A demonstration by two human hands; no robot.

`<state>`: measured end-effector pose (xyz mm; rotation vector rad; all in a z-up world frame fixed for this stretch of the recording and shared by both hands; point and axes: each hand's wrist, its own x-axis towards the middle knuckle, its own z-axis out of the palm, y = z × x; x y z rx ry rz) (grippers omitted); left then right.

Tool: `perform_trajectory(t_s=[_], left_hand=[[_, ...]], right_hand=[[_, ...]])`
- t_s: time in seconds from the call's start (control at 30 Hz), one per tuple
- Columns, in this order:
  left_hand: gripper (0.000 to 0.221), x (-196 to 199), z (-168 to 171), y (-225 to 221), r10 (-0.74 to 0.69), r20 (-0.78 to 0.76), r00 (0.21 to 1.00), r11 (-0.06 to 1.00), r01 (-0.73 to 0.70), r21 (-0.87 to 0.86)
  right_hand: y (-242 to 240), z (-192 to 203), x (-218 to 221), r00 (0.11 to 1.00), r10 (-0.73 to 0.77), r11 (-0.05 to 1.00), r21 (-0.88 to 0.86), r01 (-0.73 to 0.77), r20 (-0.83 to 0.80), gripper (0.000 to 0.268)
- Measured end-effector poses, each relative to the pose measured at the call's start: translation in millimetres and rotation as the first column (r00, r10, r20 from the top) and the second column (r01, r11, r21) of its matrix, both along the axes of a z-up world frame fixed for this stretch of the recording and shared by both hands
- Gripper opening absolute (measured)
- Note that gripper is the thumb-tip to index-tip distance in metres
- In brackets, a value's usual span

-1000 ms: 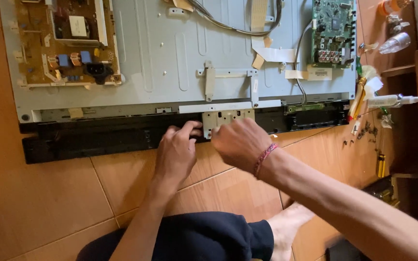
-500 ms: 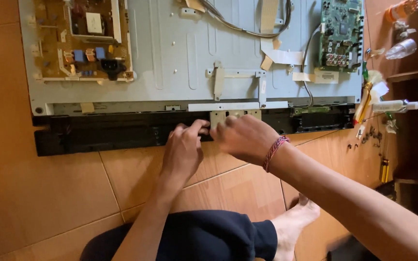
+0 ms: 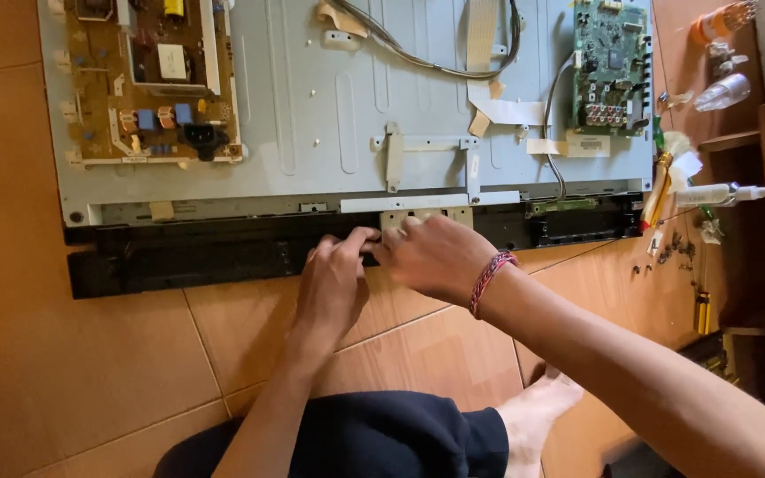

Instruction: The person is disassembling a television by removing screws from an internal metal bracket and manipulating ribbon cables.

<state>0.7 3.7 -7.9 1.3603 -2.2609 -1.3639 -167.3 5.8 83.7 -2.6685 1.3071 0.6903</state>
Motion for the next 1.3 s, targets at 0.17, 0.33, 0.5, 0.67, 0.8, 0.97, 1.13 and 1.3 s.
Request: perform_trajectory(t_s=[0.17, 0.33, 0.5, 0.67, 0.8, 0.97, 1.13, 1.3], left_hand=[[0.044, -1.8, -7.4, -1.5, -0.004, -0.024, 1.0, 1.0, 0.004, 0.003], [0.048, -4.2, -20.8, 1.0, 0.002, -0.002, 1.0, 1.0, -0.003, -0.016], [0.048, -2.2, -13.2, -0.1, 0.015, -0.005, 1.0, 0.999, -0.015, -0.039], [0.046, -1.7, -8.3, 0.6, 0.022, -0.008, 1.0, 0.999, -0.022, -0.038], [0.048, -3.8, -18.7, -2.2, 0.028, -0.024, 0.999, 0.999, -0.029, -0.022], [0.046, -4.1, -17.7, 0.1, 0.027, -0.007, 1.0, 0.999, -0.027, -0.043], [0.045, -1.1, -5.8, -2.1, 0.019, -0.031, 0.999, 1.0, -0.019, -0.015], [0.045, -1.9, -17.2, -3.3, 0.001, -0.01, 1.0, 0.999, -0.001, -0.04]], right_hand=[[4.7, -10.4, -3.9, 0.993, -0.11, 0.991, 0.084, 0.106, 0.04, 0.019], [11.6, -40.2, -0.5, 0.633, -0.773, 0.605, 0.257, 0.754, -0.038, 0.042], [7.0, -9.6, -9.2, 0.966, -0.237, 0.97, 0.08, 0.23, 0.102, 0.017], [14.4, -28.7, -16.2, 0.988, 0.067, 0.993, -0.108, -0.052, 0.139, 0.015], [15.2, -38.0, -10.5, 0.902, -0.42, 0.904, 0.136, 0.405, 0.101, 0.018], [16.8, -48.3, -4.1, 0.631, -0.776, 0.599, 0.31, 0.739, -0.004, 0.034], [4.8, -13.2, -0.4, 0.927, -0.375, 0.915, 0.157, 0.372, -0.006, 0.025], [17.2, -29.9, -2.9, 0.995, -0.092, 0.996, -0.007, 0.092, 0.048, 0.019]])
